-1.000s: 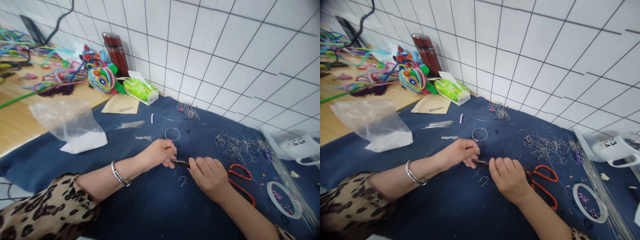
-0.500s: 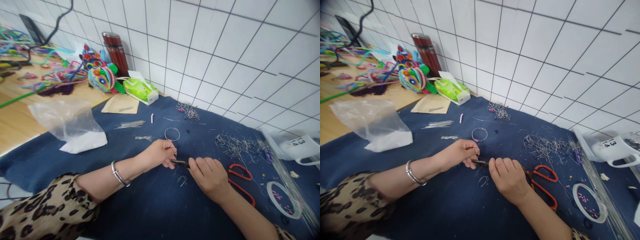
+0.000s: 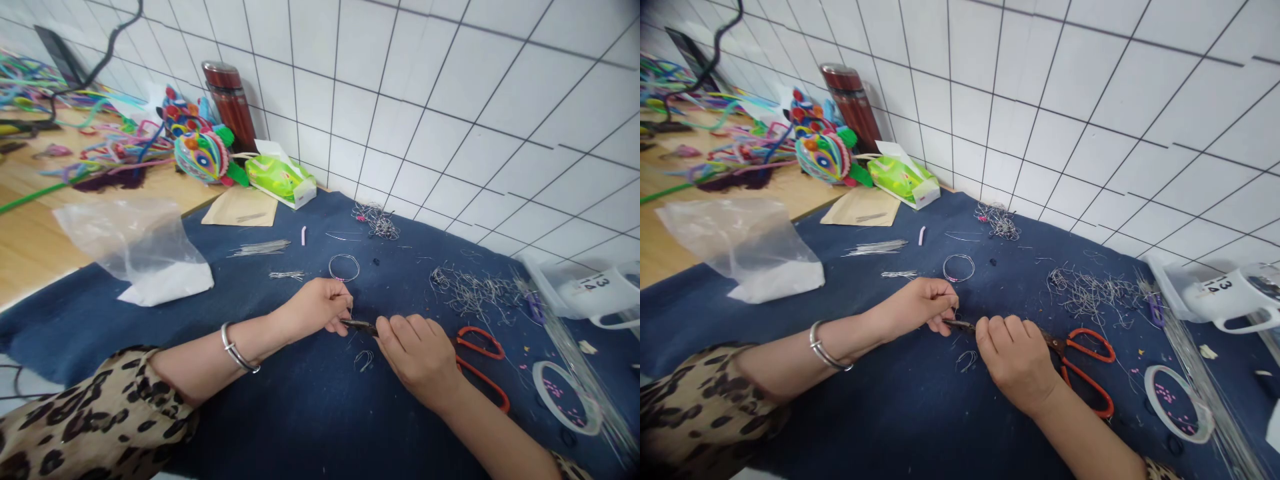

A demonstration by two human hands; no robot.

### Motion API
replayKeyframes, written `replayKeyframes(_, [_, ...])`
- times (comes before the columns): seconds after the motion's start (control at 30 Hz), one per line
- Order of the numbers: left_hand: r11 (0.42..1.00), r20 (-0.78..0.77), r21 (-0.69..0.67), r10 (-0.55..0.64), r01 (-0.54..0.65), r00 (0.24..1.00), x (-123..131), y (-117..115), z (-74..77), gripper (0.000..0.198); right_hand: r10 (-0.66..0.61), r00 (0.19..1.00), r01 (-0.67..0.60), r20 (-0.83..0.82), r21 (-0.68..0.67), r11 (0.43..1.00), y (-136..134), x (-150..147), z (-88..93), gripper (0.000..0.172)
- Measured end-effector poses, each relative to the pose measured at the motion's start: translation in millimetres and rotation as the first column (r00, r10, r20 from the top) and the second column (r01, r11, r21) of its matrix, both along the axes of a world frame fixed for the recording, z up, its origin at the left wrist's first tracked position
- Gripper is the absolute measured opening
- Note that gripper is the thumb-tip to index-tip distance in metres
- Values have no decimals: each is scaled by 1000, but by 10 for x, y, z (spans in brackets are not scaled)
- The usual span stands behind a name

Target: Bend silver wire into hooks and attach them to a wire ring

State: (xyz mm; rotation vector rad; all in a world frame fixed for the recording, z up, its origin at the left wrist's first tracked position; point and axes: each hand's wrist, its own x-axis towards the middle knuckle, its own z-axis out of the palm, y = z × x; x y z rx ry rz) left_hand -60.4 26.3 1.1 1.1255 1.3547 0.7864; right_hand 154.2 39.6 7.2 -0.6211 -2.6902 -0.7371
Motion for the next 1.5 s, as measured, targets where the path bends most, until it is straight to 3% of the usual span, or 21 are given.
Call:
replayKeyframes(0.23, [995, -60, 92, -23, 28, 998, -16, -29, 67, 19, -33, 999, 33, 6, -47, 998, -40, -30, -5, 20])
replayKeyframes(0.57, [993, -77, 113, -5, 14, 997, -58, -3, 87, 17, 9, 998, -8, -63, 20, 1000, -42, 3, 21, 26])
replayKeyframes(1.5, [999, -20, 15, -29, 30, 999, -14, -20, 24, 20, 20, 999, -18, -46, 31, 999, -28, 6, -8, 23])
